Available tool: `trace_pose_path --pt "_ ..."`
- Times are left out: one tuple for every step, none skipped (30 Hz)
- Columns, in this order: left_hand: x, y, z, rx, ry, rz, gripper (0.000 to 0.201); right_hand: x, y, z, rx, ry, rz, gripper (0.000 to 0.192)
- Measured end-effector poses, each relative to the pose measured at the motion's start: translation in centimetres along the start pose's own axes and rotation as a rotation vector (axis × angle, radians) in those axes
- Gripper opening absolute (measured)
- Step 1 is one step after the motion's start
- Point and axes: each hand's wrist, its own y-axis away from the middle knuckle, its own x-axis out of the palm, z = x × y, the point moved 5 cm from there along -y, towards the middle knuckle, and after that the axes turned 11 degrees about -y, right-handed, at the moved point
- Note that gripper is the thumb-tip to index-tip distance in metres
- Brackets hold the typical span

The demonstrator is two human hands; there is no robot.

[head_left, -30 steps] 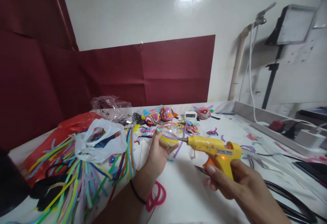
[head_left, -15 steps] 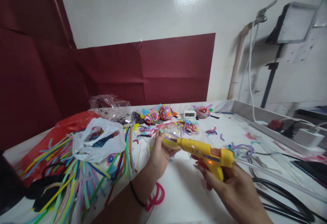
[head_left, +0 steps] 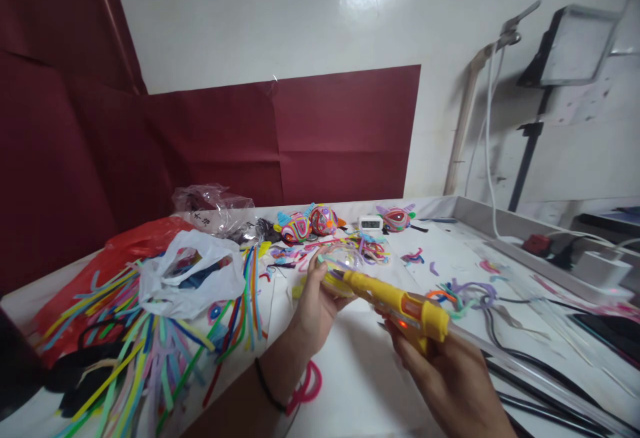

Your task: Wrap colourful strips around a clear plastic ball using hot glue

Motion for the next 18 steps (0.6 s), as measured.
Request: trace_pose_path --pt "0.0 0.0 0.1 0.001 0.002 0.001 0.052 0.1 0.1 -0.2 -0.01 0.008 0.001 0.032" --pt "0.0 0.0 0.1 0.001 0.003 0.001 0.051 0.1 0.3 -0.4 -0.019 0.017 0.001 0.032" --pt "0.0 0.0 0.2 0.001 0.003 0.005 0.05 0.2 0.4 -0.6 -0.03 0.029 0.002 0.032" --pt "0.0 0.0 0.2 0.003 0.003 0.01 0.049 0.2 0.5 -0.8 -0.039 0.044 0.006 0.033" --pt "0.1 0.0 0.2 0.005 0.002 0.015 0.049 0.3 0.6 -0.9 -0.052 0.059 0.015 0.032" --pt "0.1 0.0 0.2 0.008 0.0 0.021 0.048 0.3 0.7 -1.1 -0.064 0.072 0.027 0.033" --pt "0.2 0.0 0.2 0.011 -0.002 0.027 0.048 0.4 0.7 -1.1 -0.076 0.083 0.039 0.033" --pt "0.3 0.1 0.2 0.015 -0.005 0.032 0.049 0.4 0.8 -1.2 -0.087 0.091 0.051 0.033" --pt "0.3 0.1 0.1 0.016 -0.007 0.036 0.049 0.3 0.8 -1.2 -0.095 0.099 0.064 0.034" --pt "0.4 0.1 0.1 0.016 -0.01 0.038 0.05 0.3 0.8 -1.3 -0.098 0.108 0.079 0.034" --pt "0.4 0.1 0.1 0.014 -0.013 0.038 0.05 0.3 0.7 -1.3 -0.104 0.118 0.087 0.034" --pt "0.4 0.1 0.1 0.01 -0.015 0.036 0.05 0.2 0.7 -1.3 -0.109 0.129 0.095 0.035" --pt "0.4 0.2 0.1 0.007 -0.017 0.032 0.05 0.2 0.7 -1.3 -0.12 0.138 0.098 0.035" --pt "0.4 0.2 0.2 0.005 -0.02 0.032 0.049 0.1 0.8 -1.3 -0.131 0.148 0.1 0.035" --pt "0.4 0.2 0.2 0.006 -0.022 0.034 0.047 0.1 0.8 -1.3 -0.14 0.158 0.1 0.035" --pt "0.5 0.2 0.2 0.009 -0.025 0.035 0.046 0.0 0.8 -1.3 -0.15 0.169 0.103 0.035" --pt "0.5 0.3 0.2 0.011 -0.027 0.036 0.045 0.0 0.9 -1.4 -0.157 0.18 0.104 0.035" --pt "0.5 0.3 0.2 0.013 -0.029 0.034 0.044 0.0 0.9 -1.4 -0.16 0.19 0.109 0.035"
